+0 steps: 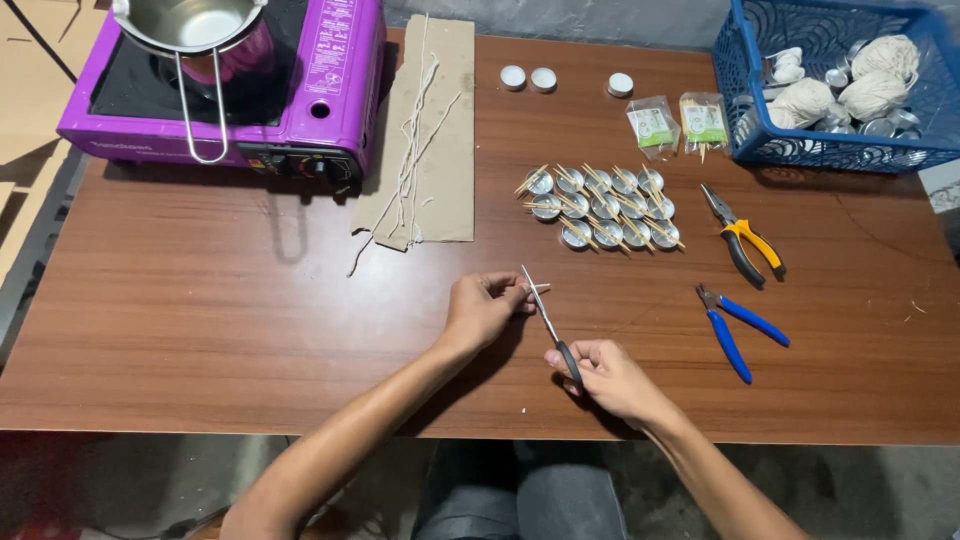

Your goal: The person assembles small craft items by wrapping white string around wooden sticks and securing them with pliers. They cut string segments with scissors, wrap them around sticks, and use pliers to tighten the string. The process is repeated for multiple items.

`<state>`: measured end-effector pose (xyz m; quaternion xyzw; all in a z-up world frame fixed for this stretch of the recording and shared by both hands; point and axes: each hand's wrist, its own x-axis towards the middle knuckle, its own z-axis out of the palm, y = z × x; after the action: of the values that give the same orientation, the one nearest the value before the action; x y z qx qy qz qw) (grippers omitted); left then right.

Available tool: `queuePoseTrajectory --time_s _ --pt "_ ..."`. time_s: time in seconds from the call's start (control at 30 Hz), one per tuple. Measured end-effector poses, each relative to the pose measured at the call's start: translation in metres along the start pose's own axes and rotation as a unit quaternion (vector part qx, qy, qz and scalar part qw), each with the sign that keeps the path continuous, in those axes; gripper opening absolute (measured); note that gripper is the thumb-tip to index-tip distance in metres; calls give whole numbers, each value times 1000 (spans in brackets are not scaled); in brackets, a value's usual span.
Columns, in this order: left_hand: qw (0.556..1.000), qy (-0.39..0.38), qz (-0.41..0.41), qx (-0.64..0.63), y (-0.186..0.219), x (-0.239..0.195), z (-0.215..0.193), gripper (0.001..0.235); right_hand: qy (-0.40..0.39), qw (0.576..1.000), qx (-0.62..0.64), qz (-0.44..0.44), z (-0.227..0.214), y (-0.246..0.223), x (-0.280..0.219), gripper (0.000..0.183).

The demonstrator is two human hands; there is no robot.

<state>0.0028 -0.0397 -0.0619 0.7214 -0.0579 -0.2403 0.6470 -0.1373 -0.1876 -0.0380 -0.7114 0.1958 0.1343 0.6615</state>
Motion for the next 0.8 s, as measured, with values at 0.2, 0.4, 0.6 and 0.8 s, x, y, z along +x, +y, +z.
queuePoseTrajectory --time_s 0.2,0.4,0.6,0.8 --pt "998 -15 2 -53 0 -1 -2 18 -2 1000 19 8 -1 3 4 39" --pt "997 3 17 -72 0 1 -7 17 -16 997 74 19 -8 -6 -2 34" --pt "986 85 143 -3 26 6 -50 19 9 993 102 -60 -44 -23 -36 27" --pt "932 194 242 187 36 33 -94 14 243 967 37 -64 -130 9 -54 25"
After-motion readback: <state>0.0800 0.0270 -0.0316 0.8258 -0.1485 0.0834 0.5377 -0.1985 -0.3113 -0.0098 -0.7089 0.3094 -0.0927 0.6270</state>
